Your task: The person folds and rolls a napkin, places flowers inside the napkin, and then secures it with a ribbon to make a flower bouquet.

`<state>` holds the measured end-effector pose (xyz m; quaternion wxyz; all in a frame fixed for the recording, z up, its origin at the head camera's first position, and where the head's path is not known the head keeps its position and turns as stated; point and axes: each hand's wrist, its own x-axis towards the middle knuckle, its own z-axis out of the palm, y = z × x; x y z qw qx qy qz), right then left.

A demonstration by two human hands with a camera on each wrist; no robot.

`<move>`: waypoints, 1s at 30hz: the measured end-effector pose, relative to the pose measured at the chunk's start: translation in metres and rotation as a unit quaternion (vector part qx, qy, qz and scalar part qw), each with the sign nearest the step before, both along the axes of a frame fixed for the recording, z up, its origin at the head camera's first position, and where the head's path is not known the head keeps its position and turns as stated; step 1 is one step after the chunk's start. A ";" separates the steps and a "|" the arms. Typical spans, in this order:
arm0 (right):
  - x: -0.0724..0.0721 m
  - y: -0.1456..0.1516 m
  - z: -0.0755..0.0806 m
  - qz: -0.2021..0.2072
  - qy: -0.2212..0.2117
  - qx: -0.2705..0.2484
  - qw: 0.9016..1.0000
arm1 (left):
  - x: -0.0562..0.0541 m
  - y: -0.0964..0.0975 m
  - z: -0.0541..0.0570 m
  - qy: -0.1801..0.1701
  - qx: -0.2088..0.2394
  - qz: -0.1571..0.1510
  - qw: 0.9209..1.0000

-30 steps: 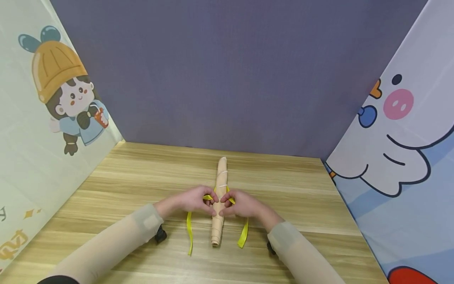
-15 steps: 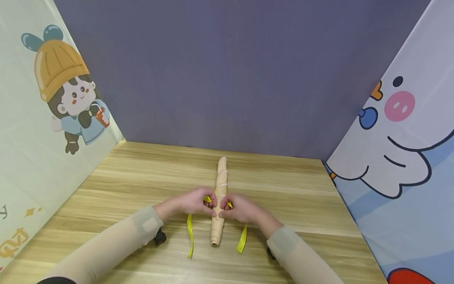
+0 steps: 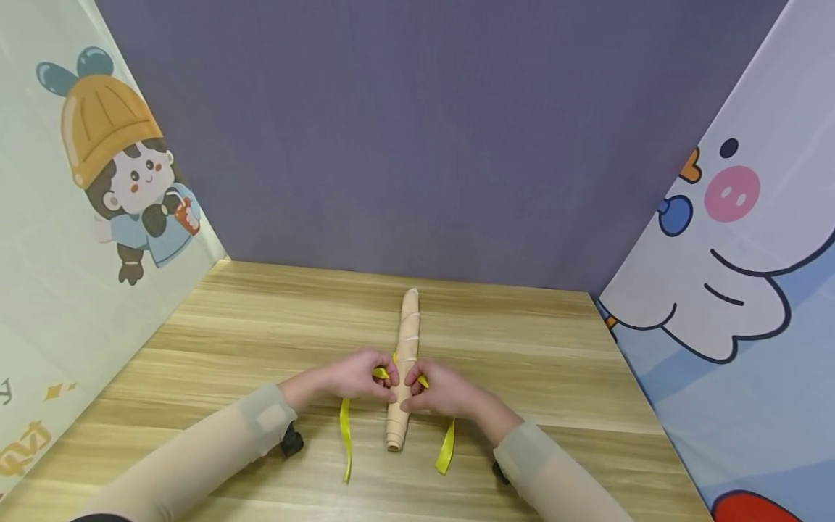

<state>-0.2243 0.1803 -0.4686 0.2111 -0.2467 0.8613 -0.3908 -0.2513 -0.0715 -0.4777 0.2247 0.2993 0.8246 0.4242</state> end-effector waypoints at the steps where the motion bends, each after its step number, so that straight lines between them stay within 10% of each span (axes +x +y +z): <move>1: 0.001 -0.001 0.000 0.002 0.008 0.005 1.000 | 0.000 0.000 0.000 0.003 -0.002 0.000 1.000; 14: 0.003 0.001 -0.004 0.001 0.025 0.011 1.000 | 0.006 -0.004 0.001 0.017 0.003 -0.007 1.000; 30: -0.021 0.053 0.003 -0.091 0.033 -0.028 0.995 | -0.016 -0.041 0.002 -0.039 0.087 0.105 0.990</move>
